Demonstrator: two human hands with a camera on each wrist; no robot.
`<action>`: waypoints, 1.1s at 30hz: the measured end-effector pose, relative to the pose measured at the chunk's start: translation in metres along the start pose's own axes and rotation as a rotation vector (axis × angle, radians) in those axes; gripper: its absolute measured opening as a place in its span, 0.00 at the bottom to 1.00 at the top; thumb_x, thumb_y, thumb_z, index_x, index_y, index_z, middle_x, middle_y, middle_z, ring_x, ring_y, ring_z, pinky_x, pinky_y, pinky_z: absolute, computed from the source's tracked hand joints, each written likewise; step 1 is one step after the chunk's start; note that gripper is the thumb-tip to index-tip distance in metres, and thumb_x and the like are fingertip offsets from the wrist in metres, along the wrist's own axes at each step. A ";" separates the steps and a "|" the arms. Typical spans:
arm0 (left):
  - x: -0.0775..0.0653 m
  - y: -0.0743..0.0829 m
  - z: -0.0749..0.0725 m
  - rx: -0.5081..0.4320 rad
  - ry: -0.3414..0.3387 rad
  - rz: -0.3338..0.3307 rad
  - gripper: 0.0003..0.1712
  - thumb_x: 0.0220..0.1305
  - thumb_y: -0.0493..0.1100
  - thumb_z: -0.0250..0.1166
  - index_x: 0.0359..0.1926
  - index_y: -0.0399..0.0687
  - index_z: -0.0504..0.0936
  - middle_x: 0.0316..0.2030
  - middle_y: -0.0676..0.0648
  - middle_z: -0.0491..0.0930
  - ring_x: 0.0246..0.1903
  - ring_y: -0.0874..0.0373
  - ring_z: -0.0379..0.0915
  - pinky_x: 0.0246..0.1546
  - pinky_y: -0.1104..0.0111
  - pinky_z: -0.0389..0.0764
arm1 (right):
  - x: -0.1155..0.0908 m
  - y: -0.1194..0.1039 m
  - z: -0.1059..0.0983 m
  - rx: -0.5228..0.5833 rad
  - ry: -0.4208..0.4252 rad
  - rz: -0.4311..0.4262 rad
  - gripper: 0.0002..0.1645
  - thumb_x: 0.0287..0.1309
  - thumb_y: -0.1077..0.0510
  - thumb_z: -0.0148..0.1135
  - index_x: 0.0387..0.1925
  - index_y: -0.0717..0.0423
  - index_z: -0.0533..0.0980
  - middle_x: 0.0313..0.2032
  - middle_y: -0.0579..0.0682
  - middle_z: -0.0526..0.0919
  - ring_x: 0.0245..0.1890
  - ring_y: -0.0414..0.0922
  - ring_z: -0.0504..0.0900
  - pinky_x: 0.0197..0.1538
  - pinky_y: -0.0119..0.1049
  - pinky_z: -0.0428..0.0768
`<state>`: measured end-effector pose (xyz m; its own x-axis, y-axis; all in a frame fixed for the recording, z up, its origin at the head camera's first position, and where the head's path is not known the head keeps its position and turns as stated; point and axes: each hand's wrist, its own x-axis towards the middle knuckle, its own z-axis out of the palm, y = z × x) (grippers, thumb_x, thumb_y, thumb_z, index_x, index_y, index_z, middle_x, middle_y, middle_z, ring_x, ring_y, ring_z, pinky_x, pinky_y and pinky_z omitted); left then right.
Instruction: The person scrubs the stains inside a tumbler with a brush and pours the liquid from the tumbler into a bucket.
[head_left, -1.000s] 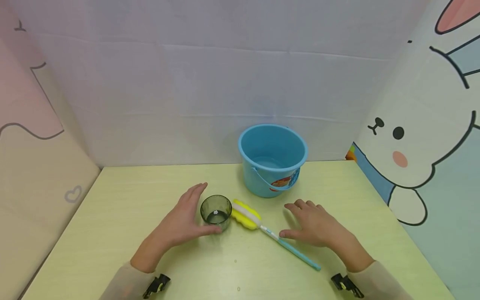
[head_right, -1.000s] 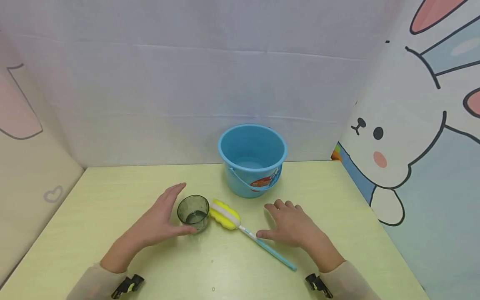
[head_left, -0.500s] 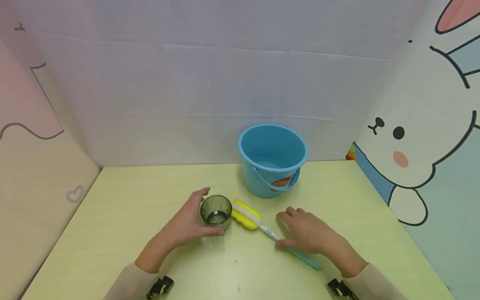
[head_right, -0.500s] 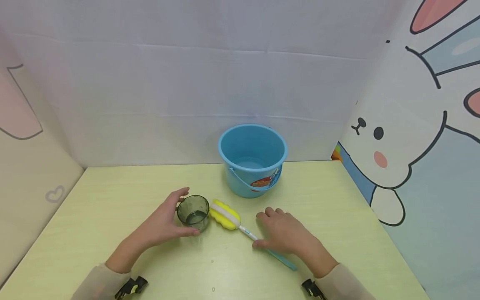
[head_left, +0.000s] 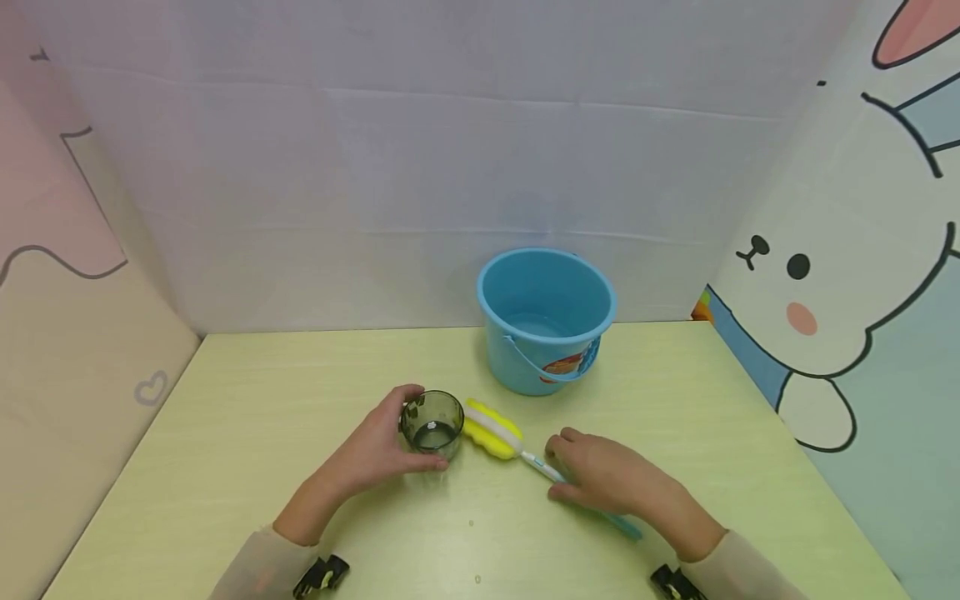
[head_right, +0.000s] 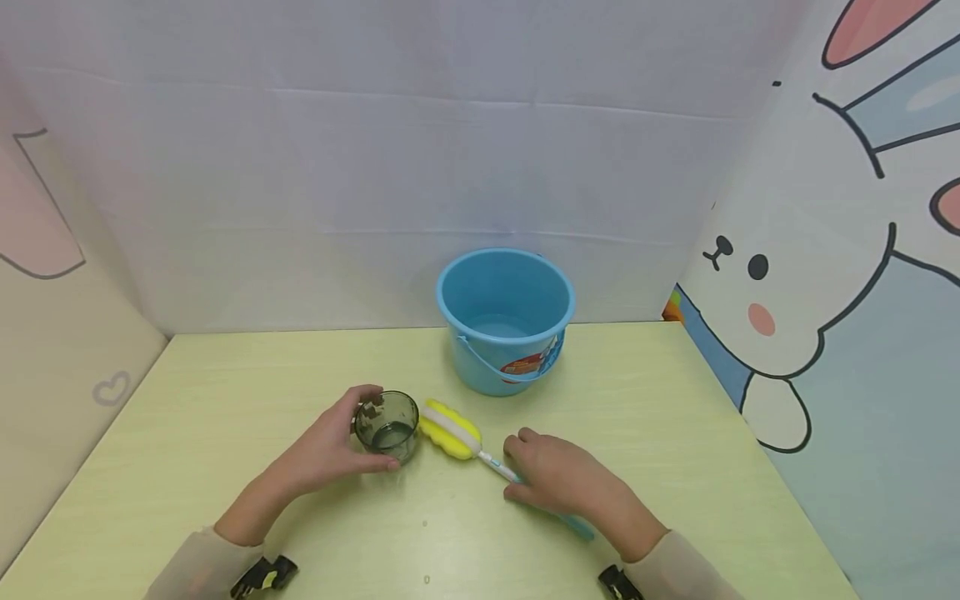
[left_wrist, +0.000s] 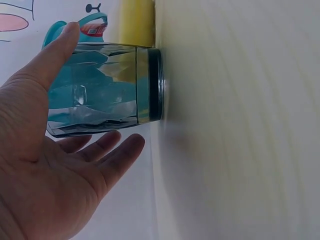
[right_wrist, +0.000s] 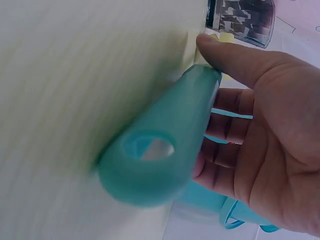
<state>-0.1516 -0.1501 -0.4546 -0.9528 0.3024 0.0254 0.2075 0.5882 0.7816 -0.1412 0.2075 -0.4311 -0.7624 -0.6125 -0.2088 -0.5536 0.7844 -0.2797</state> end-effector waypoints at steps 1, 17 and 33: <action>0.000 0.000 0.000 -0.006 -0.001 -0.002 0.66 0.44 0.61 0.88 0.76 0.41 0.63 0.70 0.40 0.71 0.68 0.42 0.69 0.69 0.44 0.72 | 0.000 0.000 0.000 0.010 -0.001 -0.005 0.23 0.65 0.45 0.76 0.52 0.53 0.78 0.37 0.39 0.73 0.31 0.35 0.71 0.37 0.36 0.77; -0.001 0.000 0.000 -0.031 -0.015 -0.002 0.62 0.46 0.60 0.88 0.74 0.41 0.65 0.64 0.42 0.76 0.65 0.44 0.73 0.66 0.45 0.74 | -0.002 -0.001 0.002 0.012 0.031 -0.018 0.09 0.69 0.56 0.71 0.45 0.51 0.78 0.37 0.38 0.75 0.32 0.36 0.72 0.38 0.37 0.78; -0.001 -0.002 0.000 -0.040 -0.017 0.019 0.60 0.47 0.59 0.88 0.73 0.41 0.67 0.63 0.43 0.77 0.64 0.46 0.74 0.66 0.46 0.74 | 0.002 -0.001 -0.001 -0.019 0.055 0.030 0.06 0.72 0.61 0.67 0.38 0.51 0.76 0.29 0.39 0.75 0.27 0.38 0.72 0.34 0.38 0.77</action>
<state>-0.1513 -0.1512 -0.4561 -0.9446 0.3267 0.0302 0.2166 0.5519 0.8053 -0.1422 0.2057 -0.4299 -0.7960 -0.5824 -0.1648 -0.5356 0.8046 -0.2564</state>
